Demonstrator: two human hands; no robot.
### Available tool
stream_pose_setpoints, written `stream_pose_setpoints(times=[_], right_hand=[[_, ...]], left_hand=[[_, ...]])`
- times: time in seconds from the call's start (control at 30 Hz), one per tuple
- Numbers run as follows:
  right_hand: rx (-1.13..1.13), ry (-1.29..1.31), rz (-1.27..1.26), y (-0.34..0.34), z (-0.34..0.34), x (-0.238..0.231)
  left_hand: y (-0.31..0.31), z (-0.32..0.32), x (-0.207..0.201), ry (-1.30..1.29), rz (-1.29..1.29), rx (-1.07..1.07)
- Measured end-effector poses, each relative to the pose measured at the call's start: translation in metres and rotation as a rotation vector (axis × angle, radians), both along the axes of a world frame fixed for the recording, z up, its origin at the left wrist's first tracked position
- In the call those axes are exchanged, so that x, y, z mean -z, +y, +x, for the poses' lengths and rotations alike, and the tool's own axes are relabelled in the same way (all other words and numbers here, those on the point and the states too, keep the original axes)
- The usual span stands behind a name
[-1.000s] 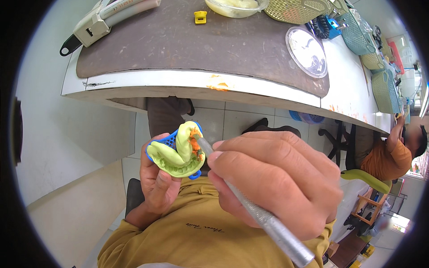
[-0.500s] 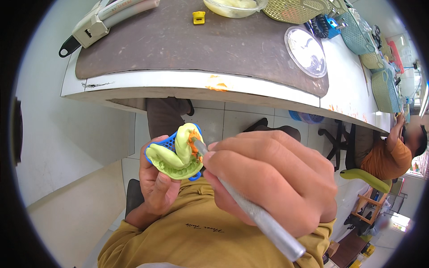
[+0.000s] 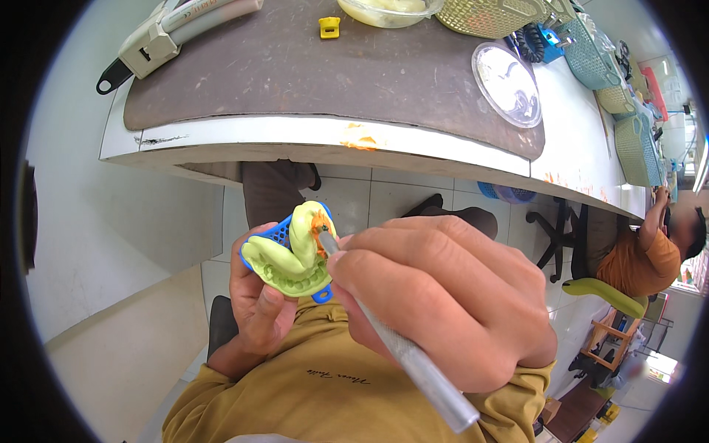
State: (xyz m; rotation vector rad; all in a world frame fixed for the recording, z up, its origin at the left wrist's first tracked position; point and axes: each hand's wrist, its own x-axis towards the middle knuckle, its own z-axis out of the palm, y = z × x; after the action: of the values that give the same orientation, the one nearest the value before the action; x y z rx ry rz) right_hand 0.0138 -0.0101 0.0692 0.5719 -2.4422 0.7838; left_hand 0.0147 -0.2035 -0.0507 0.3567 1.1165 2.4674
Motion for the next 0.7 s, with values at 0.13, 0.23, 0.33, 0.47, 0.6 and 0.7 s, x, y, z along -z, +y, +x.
stream_pose_setpoints(times=[0.13, 0.23, 0.33, 0.47, 0.6, 0.7], right_hand=[[-0.014, 0.012, 0.009, 0.0007, -0.0009, 0.0016], [-0.015, 0.016, -0.001, -0.0003, 0.0000, 0.0012], [-0.029, 0.017, 0.014, 0.0008, -0.0011, 0.0016], [-0.028, 0.028, 0.011, -0.0009, -0.0008, 0.0012], [-0.031, 0.028, 0.016, -0.0004, -0.0018, 0.0032], [-0.016, 0.035, -0.003, -0.0017, -0.0006, 0.0038]], left_hand=[[0.0002, -0.0009, -0.0002, 0.015, -0.010, -0.010], [0.0010, -0.0010, -0.0030, 0.013, -0.010, -0.021], [0.0019, -0.0010, -0.0035, 0.007, -0.008, -0.031], [0.0017, -0.0004, -0.0018, -0.003, 0.008, -0.032], [0.0016, -0.0008, -0.0012, 0.007, 0.001, -0.038], [0.0022, -0.0005, -0.0020, -0.010, 0.003, -0.036]])
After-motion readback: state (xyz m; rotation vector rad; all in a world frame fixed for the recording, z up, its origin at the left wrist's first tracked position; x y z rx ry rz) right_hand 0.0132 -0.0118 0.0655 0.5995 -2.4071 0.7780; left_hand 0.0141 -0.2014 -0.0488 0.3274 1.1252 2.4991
